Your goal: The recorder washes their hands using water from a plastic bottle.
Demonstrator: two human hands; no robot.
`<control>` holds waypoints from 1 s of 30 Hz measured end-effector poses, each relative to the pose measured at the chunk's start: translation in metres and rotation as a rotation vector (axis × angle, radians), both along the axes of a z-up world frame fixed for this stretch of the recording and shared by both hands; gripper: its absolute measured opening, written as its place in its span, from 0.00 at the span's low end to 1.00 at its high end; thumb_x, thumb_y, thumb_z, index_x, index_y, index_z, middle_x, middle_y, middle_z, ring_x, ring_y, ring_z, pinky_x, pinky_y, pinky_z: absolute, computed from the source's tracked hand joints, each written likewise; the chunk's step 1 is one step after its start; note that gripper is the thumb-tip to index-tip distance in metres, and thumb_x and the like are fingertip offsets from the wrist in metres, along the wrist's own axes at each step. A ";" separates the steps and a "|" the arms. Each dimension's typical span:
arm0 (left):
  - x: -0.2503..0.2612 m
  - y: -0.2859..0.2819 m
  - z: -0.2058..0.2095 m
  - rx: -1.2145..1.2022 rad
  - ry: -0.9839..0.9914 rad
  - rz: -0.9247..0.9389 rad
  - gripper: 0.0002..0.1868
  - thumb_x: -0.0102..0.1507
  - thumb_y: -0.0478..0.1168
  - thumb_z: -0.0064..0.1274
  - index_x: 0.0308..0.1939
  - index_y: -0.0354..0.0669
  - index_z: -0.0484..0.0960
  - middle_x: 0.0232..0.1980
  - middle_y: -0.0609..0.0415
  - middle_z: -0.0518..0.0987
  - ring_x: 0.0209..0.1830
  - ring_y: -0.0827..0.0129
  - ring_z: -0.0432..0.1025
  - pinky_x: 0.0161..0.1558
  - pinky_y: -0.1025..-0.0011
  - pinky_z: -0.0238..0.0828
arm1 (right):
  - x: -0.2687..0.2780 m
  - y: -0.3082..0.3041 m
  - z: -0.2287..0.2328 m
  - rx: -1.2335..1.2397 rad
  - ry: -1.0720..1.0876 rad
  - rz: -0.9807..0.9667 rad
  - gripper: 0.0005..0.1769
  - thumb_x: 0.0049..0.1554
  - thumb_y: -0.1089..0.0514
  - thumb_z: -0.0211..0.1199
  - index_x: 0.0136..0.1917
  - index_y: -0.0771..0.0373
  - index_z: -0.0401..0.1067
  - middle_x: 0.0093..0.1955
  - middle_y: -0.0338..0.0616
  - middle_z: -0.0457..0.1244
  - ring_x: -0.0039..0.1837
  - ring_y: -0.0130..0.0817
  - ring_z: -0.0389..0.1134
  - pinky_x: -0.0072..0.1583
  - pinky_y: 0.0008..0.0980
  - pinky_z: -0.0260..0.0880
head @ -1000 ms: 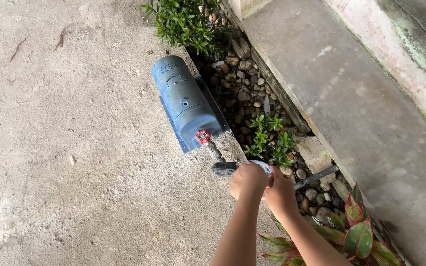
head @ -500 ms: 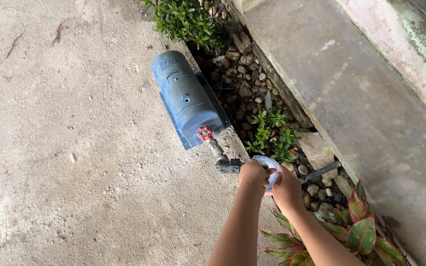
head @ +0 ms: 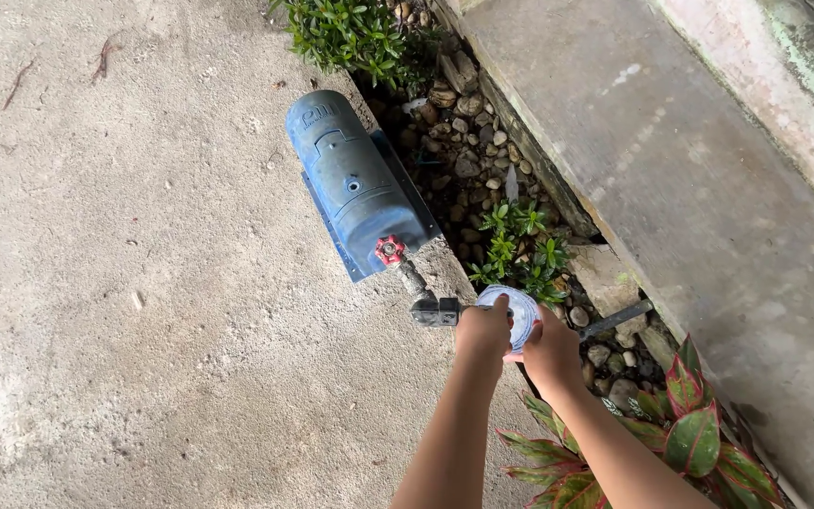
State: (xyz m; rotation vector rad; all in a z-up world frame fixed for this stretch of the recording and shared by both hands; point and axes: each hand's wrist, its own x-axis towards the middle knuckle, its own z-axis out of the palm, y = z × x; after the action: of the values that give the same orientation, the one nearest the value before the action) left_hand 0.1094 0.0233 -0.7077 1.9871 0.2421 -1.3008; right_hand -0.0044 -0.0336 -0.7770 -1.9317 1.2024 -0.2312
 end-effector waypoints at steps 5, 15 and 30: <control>-0.004 0.002 0.002 0.087 -0.082 -0.159 0.25 0.65 0.55 0.49 0.50 0.36 0.84 0.53 0.43 0.81 0.51 0.54 0.79 0.51 0.59 0.77 | 0.008 0.005 0.024 0.201 0.039 -0.072 0.24 0.64 0.66 0.43 0.72 0.71 0.62 0.45 0.67 0.69 0.40 0.49 0.75 0.43 0.38 0.83; -0.004 0.003 0.010 0.157 -0.245 -0.477 0.26 0.68 0.53 0.39 0.57 0.42 0.82 0.59 0.41 0.80 0.58 0.51 0.76 0.58 0.57 0.73 | 0.002 -0.003 0.008 0.156 -0.048 -0.069 0.22 0.63 0.66 0.45 0.69 0.71 0.65 0.52 0.63 0.68 0.46 0.50 0.76 0.44 0.40 0.83; 0.002 0.003 0.032 0.334 -0.821 -0.856 0.24 0.67 0.52 0.49 0.53 0.32 0.79 0.52 0.43 0.80 0.59 0.54 0.71 0.47 0.63 0.79 | -0.001 -0.008 -0.021 -0.071 0.063 -0.019 0.23 0.63 0.65 0.49 0.70 0.67 0.68 0.49 0.60 0.70 0.44 0.46 0.75 0.46 0.43 0.75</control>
State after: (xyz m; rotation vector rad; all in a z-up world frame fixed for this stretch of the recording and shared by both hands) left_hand 0.1114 0.0264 -0.6753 2.8751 -0.9236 -0.7742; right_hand -0.0056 -0.0414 -0.7981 -2.0033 1.2691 -0.2275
